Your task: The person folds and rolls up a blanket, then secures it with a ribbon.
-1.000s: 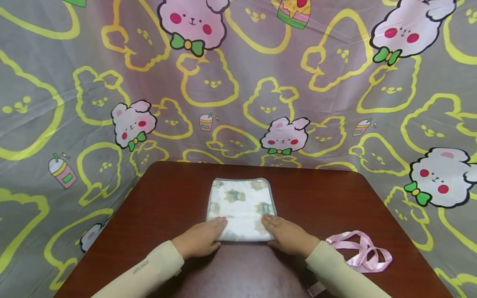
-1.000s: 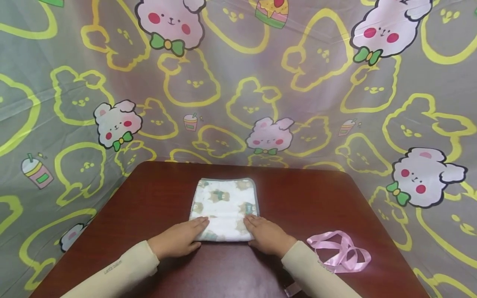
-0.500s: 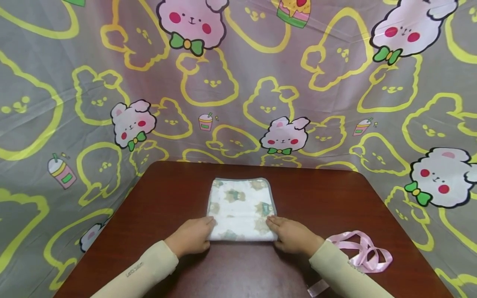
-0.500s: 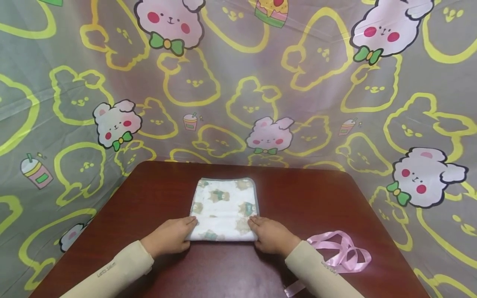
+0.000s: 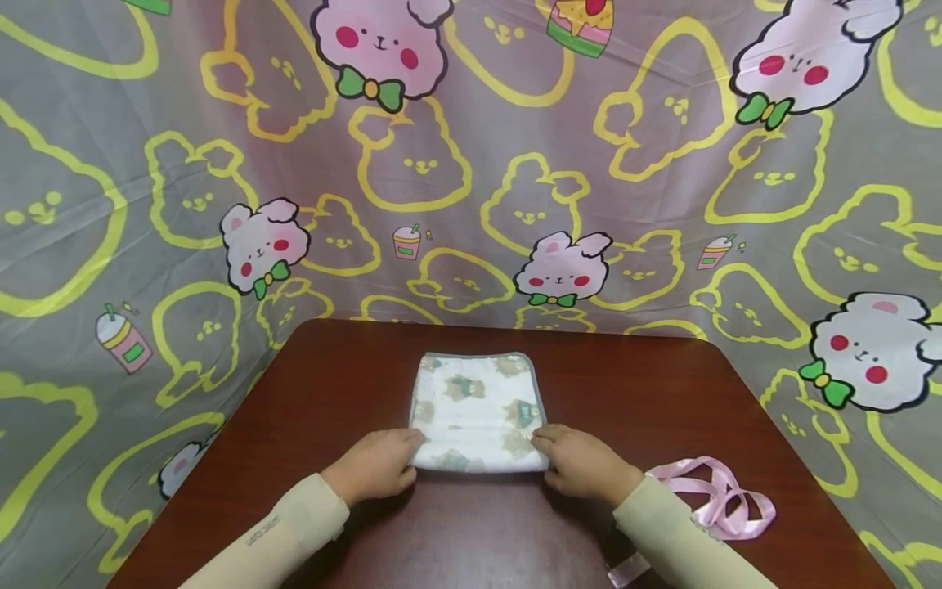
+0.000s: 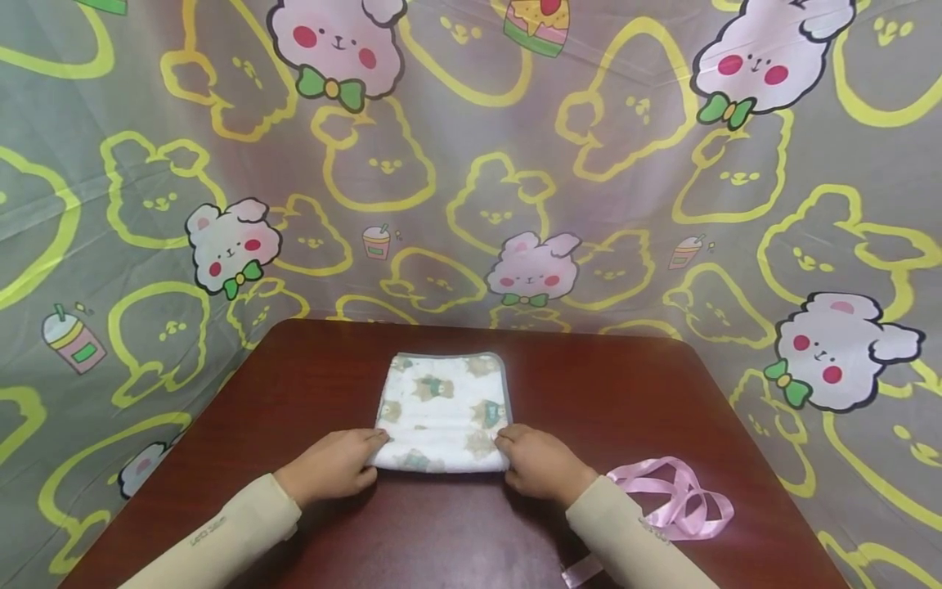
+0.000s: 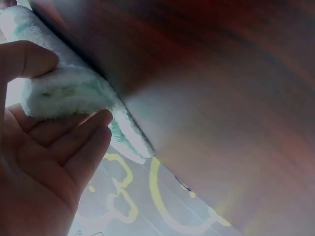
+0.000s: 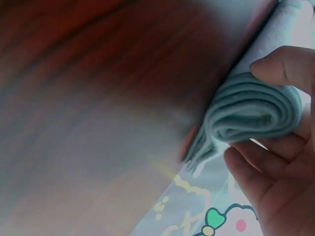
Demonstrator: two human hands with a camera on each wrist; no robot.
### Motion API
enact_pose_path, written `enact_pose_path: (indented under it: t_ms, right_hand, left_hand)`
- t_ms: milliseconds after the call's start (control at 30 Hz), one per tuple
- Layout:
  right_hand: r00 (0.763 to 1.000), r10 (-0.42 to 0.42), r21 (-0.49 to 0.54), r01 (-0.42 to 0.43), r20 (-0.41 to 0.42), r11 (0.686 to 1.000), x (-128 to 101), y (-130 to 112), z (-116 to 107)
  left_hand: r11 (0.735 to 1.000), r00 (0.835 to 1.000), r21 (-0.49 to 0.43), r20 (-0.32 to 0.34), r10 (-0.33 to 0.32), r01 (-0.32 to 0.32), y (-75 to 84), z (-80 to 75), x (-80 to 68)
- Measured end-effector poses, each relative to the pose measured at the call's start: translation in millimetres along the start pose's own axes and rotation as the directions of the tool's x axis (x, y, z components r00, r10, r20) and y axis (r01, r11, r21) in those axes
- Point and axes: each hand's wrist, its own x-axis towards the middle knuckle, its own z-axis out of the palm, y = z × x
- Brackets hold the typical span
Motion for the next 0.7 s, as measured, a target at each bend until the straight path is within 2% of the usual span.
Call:
enact_pose_path:
  t_ms: [167, 400, 500, 700]
  right_hand:
    - [0.999, 0.036, 0.112, -0.038, 0.023, 0.993, 3, 4, -5]
    - [0.989, 0.121, 0.258, -0.14, 0.088, 0.956, 4, 7, -12]
    - [0.984, 0.152, 0.302, -0.174, 0.094, 0.937, 3, 9, -12]
    - [0.973, 0.215, 0.368, -0.229, 0.078, 0.901, 0, 14, -10]
  left_hand:
    - [0.99, 0.997, -0.117, 0.036, -0.068, 0.072, -4.3, -1.7, 1.3]
    - [0.972, 0.991, -0.198, 0.049, -0.123, 0.13, -9.4, -1.6, -0.1]
    - [0.954, 0.988, -0.258, 0.045, -0.144, 0.151, -10.9, -1.4, -0.5]
    - [0.896, 0.977, -0.389, 0.066, -0.204, 0.213, -13.2, -3.5, -2.0]
